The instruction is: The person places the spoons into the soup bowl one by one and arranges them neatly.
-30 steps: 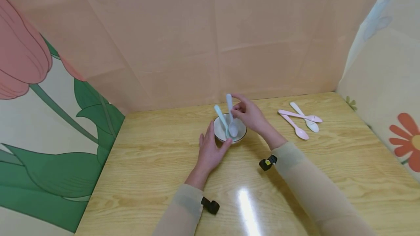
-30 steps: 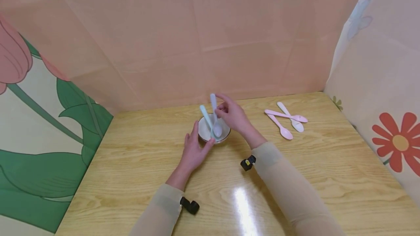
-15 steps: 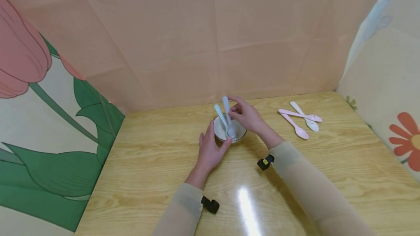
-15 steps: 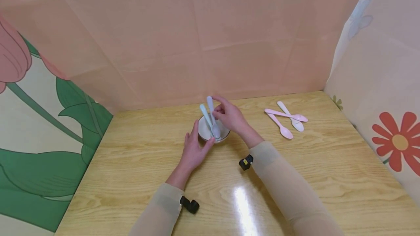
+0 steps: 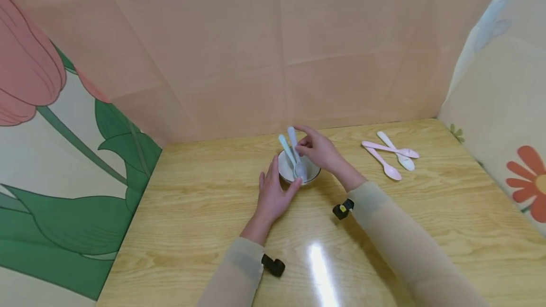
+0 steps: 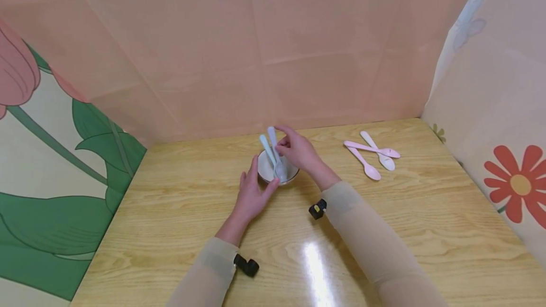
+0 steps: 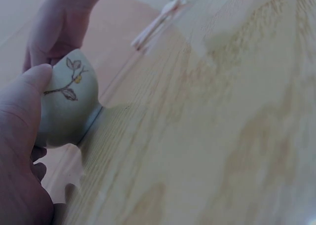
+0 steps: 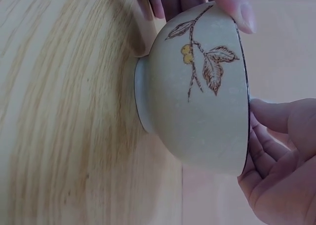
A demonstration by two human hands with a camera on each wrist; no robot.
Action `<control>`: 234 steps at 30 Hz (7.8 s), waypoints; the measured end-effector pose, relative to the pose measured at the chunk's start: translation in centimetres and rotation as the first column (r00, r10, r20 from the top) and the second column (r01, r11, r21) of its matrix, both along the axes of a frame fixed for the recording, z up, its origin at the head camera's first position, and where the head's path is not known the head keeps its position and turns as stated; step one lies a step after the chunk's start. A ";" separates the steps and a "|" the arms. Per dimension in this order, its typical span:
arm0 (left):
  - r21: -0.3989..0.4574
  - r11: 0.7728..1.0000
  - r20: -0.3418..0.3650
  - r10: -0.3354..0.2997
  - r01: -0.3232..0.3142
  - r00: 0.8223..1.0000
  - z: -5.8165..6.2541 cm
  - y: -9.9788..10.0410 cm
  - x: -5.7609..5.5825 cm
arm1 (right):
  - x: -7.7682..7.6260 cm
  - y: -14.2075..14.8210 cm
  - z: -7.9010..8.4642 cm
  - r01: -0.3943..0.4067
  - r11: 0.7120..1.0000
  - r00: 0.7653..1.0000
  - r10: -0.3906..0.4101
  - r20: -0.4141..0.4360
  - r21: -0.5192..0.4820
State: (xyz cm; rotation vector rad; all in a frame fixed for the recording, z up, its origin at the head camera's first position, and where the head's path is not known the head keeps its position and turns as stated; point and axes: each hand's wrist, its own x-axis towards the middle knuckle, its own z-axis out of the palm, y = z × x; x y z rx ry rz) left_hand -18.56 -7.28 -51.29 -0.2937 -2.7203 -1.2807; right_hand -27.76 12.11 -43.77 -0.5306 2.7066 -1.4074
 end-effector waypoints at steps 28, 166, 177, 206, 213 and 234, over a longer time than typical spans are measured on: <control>-0.006 1.000 0.002 -0.001 0.001 1.000 0.0 0.1 0.1 | -0.1 -1.1 0.5 0.037 0.981 0.999 -0.040 0.014 0.190; 0.001 1.000 0.017 0.031 -0.031 0.999 0.3 0.1 0.3 | -0.8 24.3 -4.5 0.199 0.898 0.979 -0.171 -0.107 0.392; 0.004 0.999 0.016 0.032 -0.032 0.999 0.3 0.2 0.3 | -0.6 24.0 -4.2 0.210 0.887 0.978 -0.191 -0.087 0.412; 0.007 0.999 0.019 0.032 -0.032 0.999 0.3 0.2 0.4 | 0.4 21.7 -1.8 0.253 0.939 0.967 -0.240 -0.083 0.232; 0.007 0.999 0.018 0.033 -0.033 0.999 0.3 0.0 0.4 | 0.5 20.7 -0.8 0.241 0.954 0.970 -0.235 -0.054 0.180; 0.001 0.999 0.012 0.035 -0.035 0.999 0.1 0.1 0.3 | 1.7 17.4 1.1 0.218 0.975 0.972 -0.214 -0.098 0.040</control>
